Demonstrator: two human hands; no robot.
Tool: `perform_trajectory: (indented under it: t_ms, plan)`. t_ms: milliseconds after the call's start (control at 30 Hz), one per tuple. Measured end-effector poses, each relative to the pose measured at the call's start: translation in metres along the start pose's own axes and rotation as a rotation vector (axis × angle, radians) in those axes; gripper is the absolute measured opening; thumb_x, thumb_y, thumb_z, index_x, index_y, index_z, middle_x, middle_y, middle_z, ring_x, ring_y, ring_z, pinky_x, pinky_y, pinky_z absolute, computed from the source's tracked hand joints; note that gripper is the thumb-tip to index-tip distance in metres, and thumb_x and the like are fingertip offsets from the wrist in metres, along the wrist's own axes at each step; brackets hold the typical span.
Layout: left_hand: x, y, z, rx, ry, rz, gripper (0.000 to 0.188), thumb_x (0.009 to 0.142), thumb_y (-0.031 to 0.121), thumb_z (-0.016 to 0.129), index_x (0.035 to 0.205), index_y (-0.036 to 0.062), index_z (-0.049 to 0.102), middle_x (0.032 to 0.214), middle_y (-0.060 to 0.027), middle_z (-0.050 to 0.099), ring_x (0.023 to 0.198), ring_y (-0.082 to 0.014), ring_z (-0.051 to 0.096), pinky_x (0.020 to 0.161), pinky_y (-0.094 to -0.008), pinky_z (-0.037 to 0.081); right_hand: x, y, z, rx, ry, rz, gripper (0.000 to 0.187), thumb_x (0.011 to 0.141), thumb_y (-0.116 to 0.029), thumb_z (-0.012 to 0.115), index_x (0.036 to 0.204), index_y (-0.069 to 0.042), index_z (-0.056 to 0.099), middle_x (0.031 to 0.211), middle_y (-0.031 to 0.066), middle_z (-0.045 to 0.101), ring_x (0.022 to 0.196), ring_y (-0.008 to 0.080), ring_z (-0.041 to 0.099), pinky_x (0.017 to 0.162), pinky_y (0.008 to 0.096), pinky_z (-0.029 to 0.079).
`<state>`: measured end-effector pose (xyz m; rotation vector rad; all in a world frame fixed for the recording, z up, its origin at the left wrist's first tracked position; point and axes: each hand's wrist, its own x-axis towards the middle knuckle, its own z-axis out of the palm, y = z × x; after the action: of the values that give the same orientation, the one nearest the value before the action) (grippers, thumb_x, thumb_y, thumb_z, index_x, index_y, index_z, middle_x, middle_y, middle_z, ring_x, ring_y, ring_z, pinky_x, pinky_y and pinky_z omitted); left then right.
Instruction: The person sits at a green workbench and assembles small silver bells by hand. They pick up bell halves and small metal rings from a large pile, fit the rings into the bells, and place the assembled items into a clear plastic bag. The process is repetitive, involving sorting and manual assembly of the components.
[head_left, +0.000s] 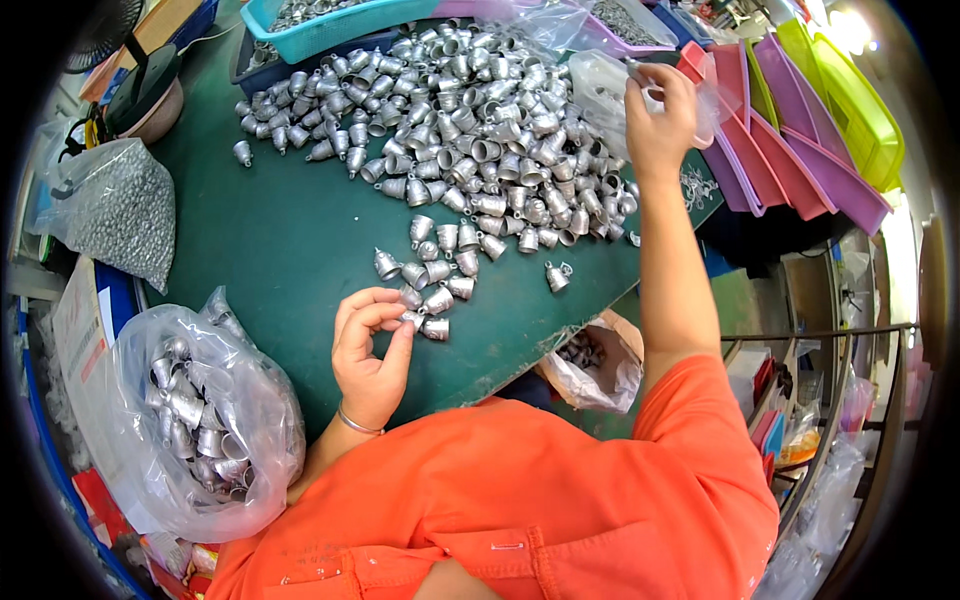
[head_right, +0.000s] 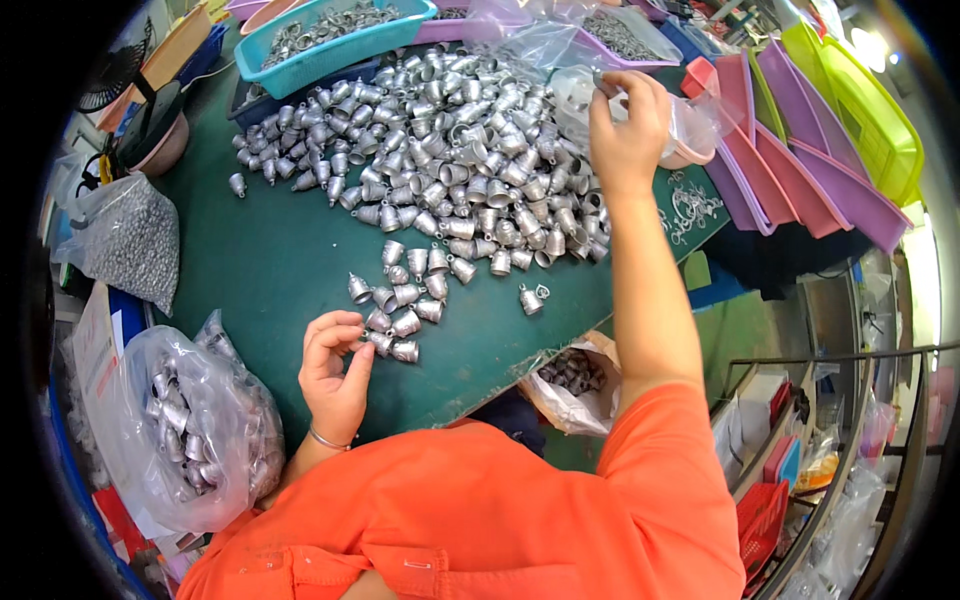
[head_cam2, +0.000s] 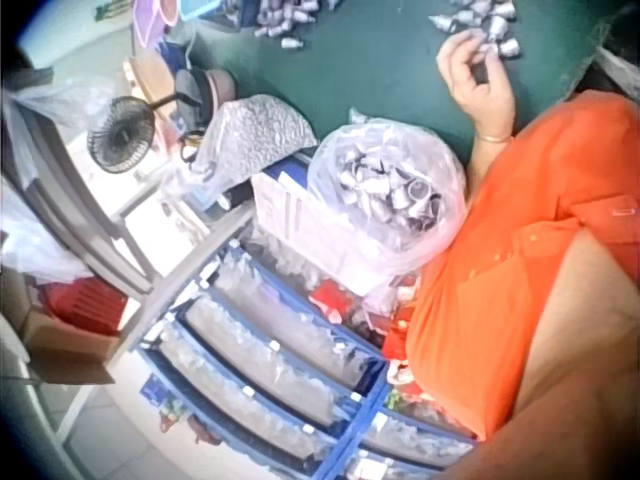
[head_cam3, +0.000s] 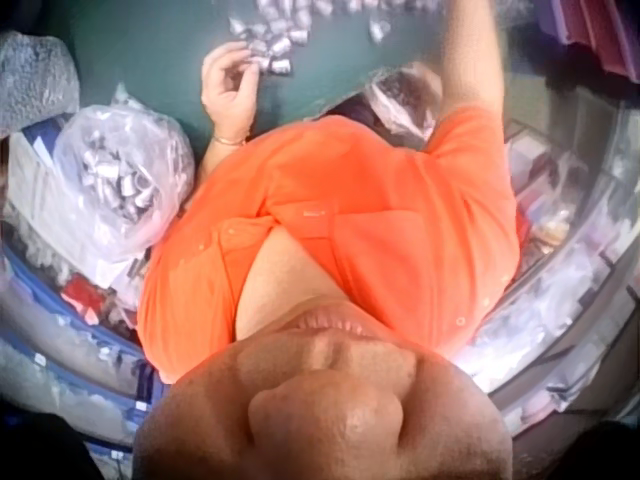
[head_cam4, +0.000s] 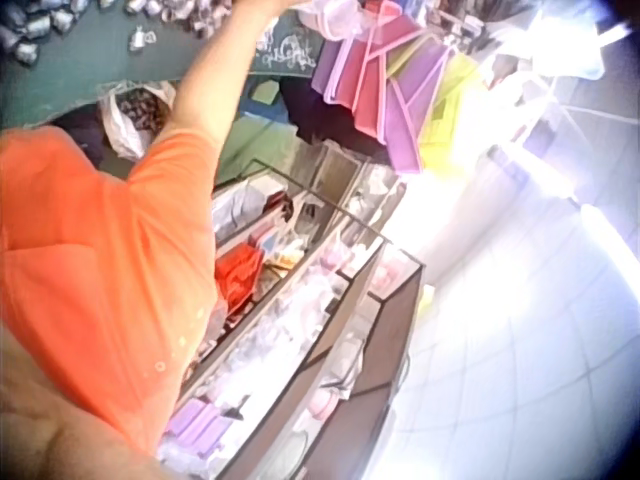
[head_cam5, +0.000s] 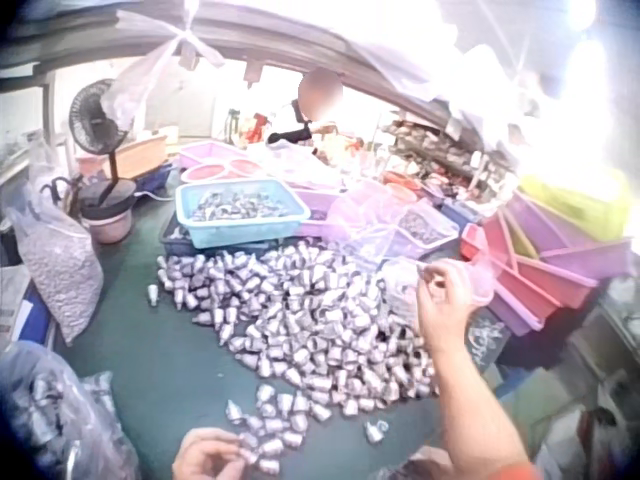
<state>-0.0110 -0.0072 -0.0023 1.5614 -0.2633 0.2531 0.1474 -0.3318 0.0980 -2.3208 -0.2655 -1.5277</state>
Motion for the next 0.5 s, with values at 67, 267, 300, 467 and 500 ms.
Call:
perform_trajectory:
  t_ms: [67,267,300,467,500]
  plan:
    - [0.001,-0.002,-0.001,-0.009,-0.03,0.008,0.024,0.075,-0.011,0.059,0.095,0.0016,0.055,0.108,-0.0121,0.051,0.09,-0.0137,0.052,0.073,-0.0223,0.045,-0.007,0.043,-0.005,-0.128,-0.203,0.087,0.013,0.072,-0.004,0.062,0.085,-0.003,0.064,0.085,0.0095,0.064,0.082,0.0232,0.06,0.07,0.0308,0.047]
    - [-0.004,-0.009,-0.005,0.002,-0.05,0.003,0.024,0.077,-0.01,0.057,0.098,0.0008,0.054,0.11,-0.0121,0.05,0.092,-0.0133,0.051,0.075,-0.0227,0.044,-0.045,-0.015,-0.063,0.184,-0.609,0.388,0.013,0.078,-0.002,0.059,0.089,-0.002,0.065,0.079,0.0084,0.065,0.073,0.0133,0.06,0.066,0.0265,0.047]
    - [-0.005,-0.009,-0.005,0.002,-0.05,0.001,0.023,0.077,-0.01,0.057,0.098,0.0007,0.054,0.11,-0.012,0.05,0.092,-0.0132,0.051,0.075,-0.0226,0.044,-0.051,-0.036,-0.074,0.21,-0.828,0.349,0.016,0.077,0.004,0.056,0.088,-0.003,0.064,0.079,0.0084,0.063,0.076,0.0156,0.06,0.069,0.0268,0.047]
    - [-0.004,-0.008,-0.004,-0.027,-0.066,-0.014,0.022,0.077,-0.01,0.058,0.096,0.0005,0.055,0.109,-0.0116,0.051,0.091,-0.0128,0.052,0.075,-0.0225,0.044,-0.108,-0.07,-0.093,0.275,-1.233,0.116,0.042,0.058,0.018,0.049,0.091,-0.004,0.063,0.102,0.0086,0.058,0.096,0.0291,0.054,0.083,0.034,0.044]
    - [-0.003,-0.008,-0.002,-0.032,-0.057,-0.021,0.022,0.076,-0.01,0.058,0.095,0.0004,0.056,0.108,-0.0114,0.051,0.089,-0.0128,0.053,0.074,-0.0224,0.045,-0.114,-0.072,-0.094,0.221,-1.24,0.106,0.043,0.058,0.017,0.05,0.093,-0.005,0.063,0.104,0.0083,0.057,0.095,0.029,0.054,0.083,0.0339,0.044]
